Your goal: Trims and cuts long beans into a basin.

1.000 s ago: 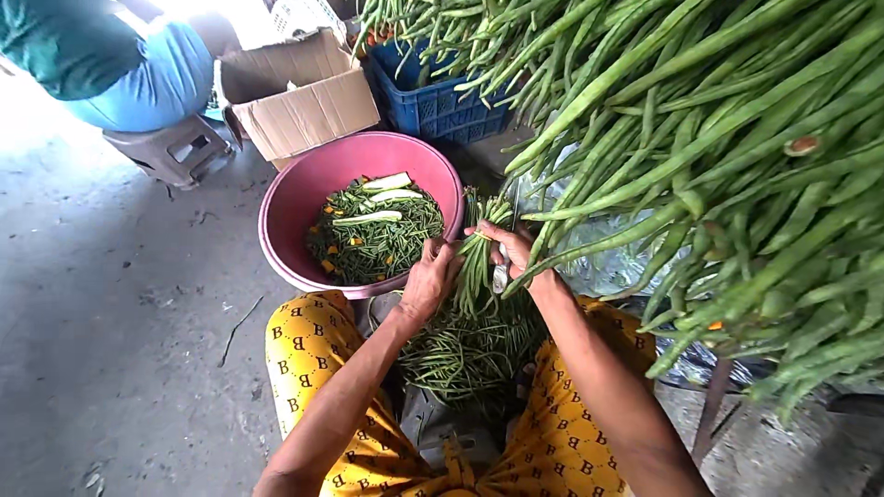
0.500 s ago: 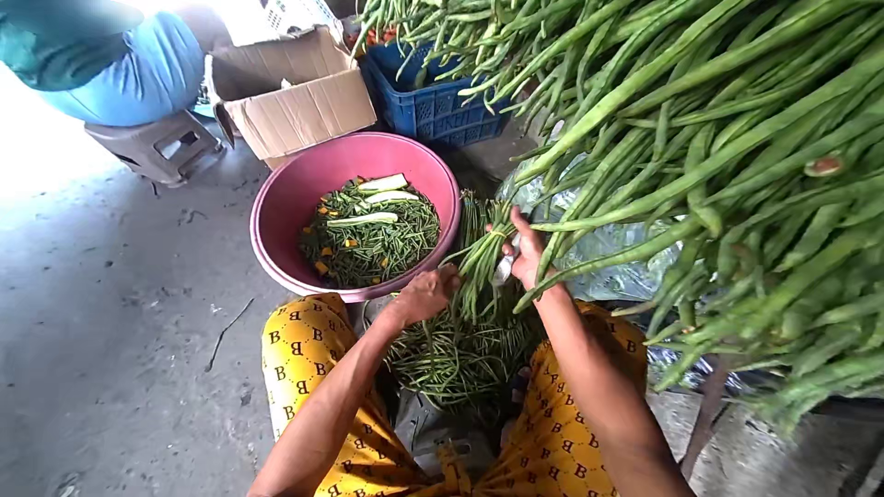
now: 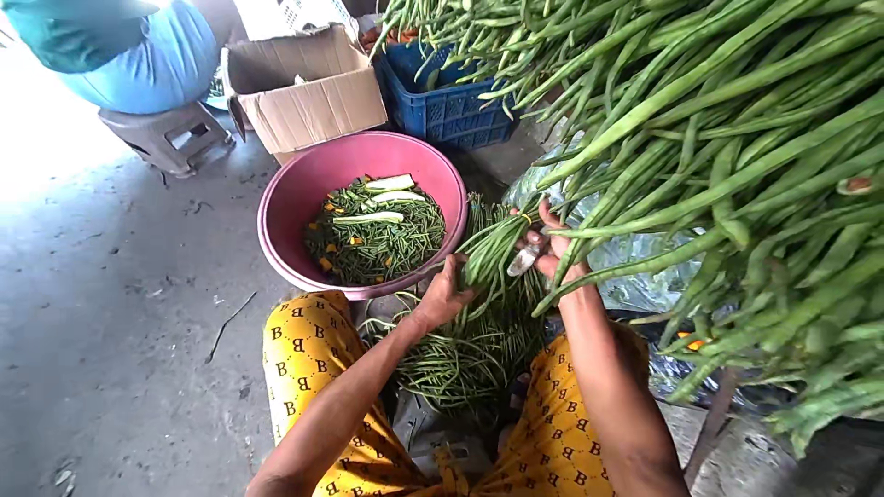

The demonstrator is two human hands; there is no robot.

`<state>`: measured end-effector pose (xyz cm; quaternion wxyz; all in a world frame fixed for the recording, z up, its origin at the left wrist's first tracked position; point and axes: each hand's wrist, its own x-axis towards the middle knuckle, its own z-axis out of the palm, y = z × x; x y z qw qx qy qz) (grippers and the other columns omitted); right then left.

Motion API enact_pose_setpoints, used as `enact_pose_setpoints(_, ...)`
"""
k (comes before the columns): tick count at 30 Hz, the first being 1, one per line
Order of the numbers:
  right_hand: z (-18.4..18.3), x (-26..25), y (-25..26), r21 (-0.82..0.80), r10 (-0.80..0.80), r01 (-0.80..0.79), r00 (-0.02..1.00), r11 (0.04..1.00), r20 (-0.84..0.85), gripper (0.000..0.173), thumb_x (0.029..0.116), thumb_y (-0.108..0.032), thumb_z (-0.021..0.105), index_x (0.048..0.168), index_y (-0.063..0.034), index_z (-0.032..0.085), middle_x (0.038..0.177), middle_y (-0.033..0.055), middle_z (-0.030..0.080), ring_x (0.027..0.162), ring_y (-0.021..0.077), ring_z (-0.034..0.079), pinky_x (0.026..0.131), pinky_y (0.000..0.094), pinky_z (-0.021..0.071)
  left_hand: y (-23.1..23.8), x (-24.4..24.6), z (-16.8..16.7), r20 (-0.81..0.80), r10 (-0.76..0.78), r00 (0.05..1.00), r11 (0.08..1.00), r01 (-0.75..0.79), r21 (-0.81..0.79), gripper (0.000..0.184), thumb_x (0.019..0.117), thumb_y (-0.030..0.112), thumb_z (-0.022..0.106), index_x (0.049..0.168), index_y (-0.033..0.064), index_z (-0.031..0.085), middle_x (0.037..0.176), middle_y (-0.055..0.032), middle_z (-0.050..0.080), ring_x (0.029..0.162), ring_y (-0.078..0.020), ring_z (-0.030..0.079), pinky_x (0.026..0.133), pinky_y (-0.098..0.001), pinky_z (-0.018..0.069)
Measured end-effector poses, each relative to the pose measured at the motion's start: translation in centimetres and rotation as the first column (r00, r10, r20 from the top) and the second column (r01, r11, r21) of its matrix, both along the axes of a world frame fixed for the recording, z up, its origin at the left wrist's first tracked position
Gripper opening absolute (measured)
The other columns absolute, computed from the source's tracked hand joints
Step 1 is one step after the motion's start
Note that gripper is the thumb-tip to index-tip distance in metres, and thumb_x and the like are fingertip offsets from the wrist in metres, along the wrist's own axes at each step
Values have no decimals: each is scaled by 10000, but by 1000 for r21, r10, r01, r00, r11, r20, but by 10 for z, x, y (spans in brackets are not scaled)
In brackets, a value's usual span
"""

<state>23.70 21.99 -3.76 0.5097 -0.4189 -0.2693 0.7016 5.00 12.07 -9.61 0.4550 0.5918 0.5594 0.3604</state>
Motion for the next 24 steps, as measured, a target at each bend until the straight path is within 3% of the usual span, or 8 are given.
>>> enact_pose_setpoints(3,-16,20,10,133,-10,-22,972,991,235,133,990,28,547,1075,-49,615,761,-36,635,515,15,491,559,185,512,0,-5,13,263,114,958,990,-88,-107,397,1028,55,531,1403,-26,430,1113,-152,672,913,-159,695,845,-340,584)
enact_pose_setpoints(5,-20,24,12,171,-89,28,928,985,361,103,947,5,663,992,-69,605,678,-70,594,526,14,513,605,197,543,2,-7,17,325,181,928,980,-143,-138,266,1053,85,537,1297,-22,536,1040,-107,673,846,-118,683,797,-300,588)
enact_pose_setpoints(9,-19,15,11,205,-173,91,889,975,425,217,940,-17,692,1137,-15,603,834,-28,634,650,21,564,662,193,531,5,-9,10,267,241,933,969,-215,-124,233,1042,110,574,1231,-13,634,1009,-103,692,887,-118,657,853,-326,548)
enact_pose_setpoints(13,-15,6,4,307,-197,87,916,948,348,62,977,-30,644,979,-84,613,648,-63,601,468,-3,483,477,158,463,3,-7,15,360,257,897,965,-215,-152,297,1029,30,561,1299,29,438,919,-85,649,754,-122,661,726,-305,575)
enact_pose_setpoints(15,-7,0,-7,290,-175,65,912,955,370,93,1019,-88,604,940,-137,602,594,-89,549,444,-10,462,461,146,440,2,-6,16,385,235,892,972,-215,-96,227,1042,7,500,1257,56,445,973,-67,636,721,-107,649,667,-283,570)
enact_pose_setpoints(18,-9,-4,-8,230,-160,82,924,970,346,114,1034,-138,591,921,-153,586,581,-87,515,449,1,458,469,154,438,2,-8,12,237,177,955,984,-179,-13,228,1051,101,507,1207,57,667,1171,-98,604,844,-113,621,744,-284,541)
enact_pose_setpoints(21,-14,-2,-9,201,-122,58,939,978,322,135,1034,-201,604,903,-171,593,576,-91,507,442,-5,443,452,147,421,2,-8,10,53,140,989,985,-145,93,268,955,216,724,1176,65,721,1254,-157,617,1056,-212,625,909,-398,527)
enact_pose_setpoints(24,-13,-2,-10,172,-55,11,966,985,251,156,1076,-218,516,1044,-120,633,802,-31,703,436,-27,425,411,127,367,3,-8,7,-104,203,974,960,-177,219,218,943,231,744,1083,66,769,1189,-149,668,1026,-258,659,906,-465,531)
